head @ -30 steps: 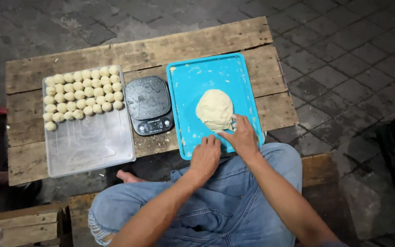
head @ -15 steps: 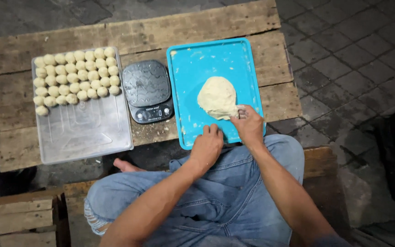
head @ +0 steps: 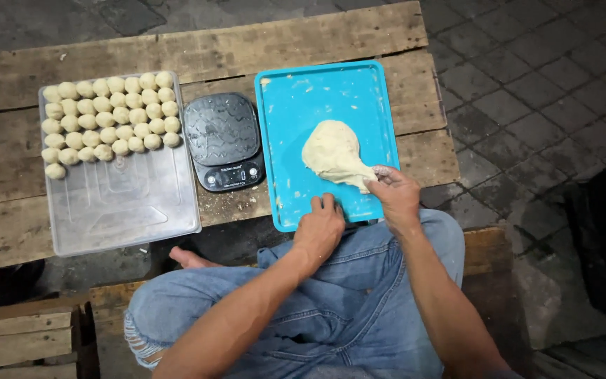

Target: Weighing small portions of dough on a digital scale and rolling them into balls by hand.

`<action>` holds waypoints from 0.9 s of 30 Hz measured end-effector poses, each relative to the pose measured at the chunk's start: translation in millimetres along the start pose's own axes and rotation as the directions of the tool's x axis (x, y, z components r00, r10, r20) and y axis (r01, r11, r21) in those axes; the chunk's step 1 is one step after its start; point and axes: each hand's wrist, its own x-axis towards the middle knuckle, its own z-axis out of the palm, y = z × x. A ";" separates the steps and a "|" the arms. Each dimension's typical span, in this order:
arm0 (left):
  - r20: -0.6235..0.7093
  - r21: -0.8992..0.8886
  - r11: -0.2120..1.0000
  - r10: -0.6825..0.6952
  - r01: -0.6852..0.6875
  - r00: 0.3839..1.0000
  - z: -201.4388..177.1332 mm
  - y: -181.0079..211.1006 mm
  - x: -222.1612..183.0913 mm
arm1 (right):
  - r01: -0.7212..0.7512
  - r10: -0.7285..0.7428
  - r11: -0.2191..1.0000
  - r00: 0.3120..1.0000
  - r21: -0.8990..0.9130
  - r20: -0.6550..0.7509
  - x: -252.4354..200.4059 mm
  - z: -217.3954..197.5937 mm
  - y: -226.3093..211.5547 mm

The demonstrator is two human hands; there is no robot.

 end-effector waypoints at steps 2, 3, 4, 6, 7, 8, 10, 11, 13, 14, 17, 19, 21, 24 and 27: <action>0.011 -0.035 0.999 0.001 0.000 1.000 -6.0 -0.4 -0.2 | 0.023 -0.025 0.994 1.000 0.104 0.017 0.7 -5.4 6.3; 0.012 -0.036 0.999 0.000 0.001 1.000 -7.4 0.2 -0.8 | 0.022 -0.024 0.995 1.000 0.102 0.018 -2.7 -6.3 1.6; 0.004 -0.022 1.000 0.007 -0.007 1.000 -9.0 -0.4 -0.6 | 0.043 -0.046 0.991 0.999 0.127 0.020 -4.9 -5.6 -3.8; -0.006 -0.006 1.000 0.011 -0.011 1.000 -5.7 -1.8 -1.5 | 0.065 -0.070 0.986 0.997 0.153 0.025 -7.7 -5.0 -8.7; -0.012 -0.003 1.000 0.007 -0.007 1.000 -0.5 -2.2 -2.1 | 0.097 -0.119 0.952 0.991 0.290 0.057 -7.9 -5.4 -8.2; -0.017 -0.002 1.000 0.005 -0.005 1.000 4.7 -0.8 -3.1 | 0.119 -0.168 0.899 0.983 0.421 0.080 -9.0 -7.6 -7.6; 0.012 -0.030 0.999 -0.019 0.019 1.000 6.6 -0.3 -2.2 | 0.120 -0.185 0.861 0.979 0.495 0.085 -10.7 -10.4 -24.7; 0.043 -0.057 0.998 -0.039 0.042 0.998 7.4 0.0 -1.5 | 0.118 -0.201 0.816 0.976 0.566 0.086 -11.4 -11.9 -33.5; 0.110 -0.208 0.974 -0.070 0.092 0.991 -8.7 -13.5 4.7 | 0.109 -0.194 0.847 0.975 0.521 0.111 -17.1 0.8 -31.5; 0.178 -0.351 0.925 -0.086 0.144 0.980 -16.7 -20.1 11.1 | 0.104 -0.187 0.874 0.973 0.475 0.132 -17.1 6.4 -32.1; 0.123 -0.542 0.803 -0.215 0.247 0.969 -77.6 -30.9 22.6 | 0.007 -0.138 0.923 0.939 0.385 0.314 -32.2 15.9 -36.8; -0.012 -0.558 0.811 -0.216 0.173 0.976 -84.7 -25.6 27.6 | -0.040 -0.163 0.898 0.894 0.437 0.418 -45.1 25.2 -65.9; -0.148 -0.555 0.826 -0.216 0.100 0.965 -81.2 -30.8 27.9 | -0.097 -0.199 0.867 0.832 0.488 0.519 -47.6 29.9 -72.9; -0.197 -0.530 0.846 -0.192 0.060 0.961 -60.6 -40.1 26.2 | -0.260 -0.146 0.845 0.730 0.468 0.668 -42.5 21.6 -64.9; -0.184 -0.638 0.765 -0.256 0.083 0.949 -46.7 -47.4 31.4 | -0.298 -0.155 0.836 0.679 0.462 0.718 -39.4 21.3 -71.0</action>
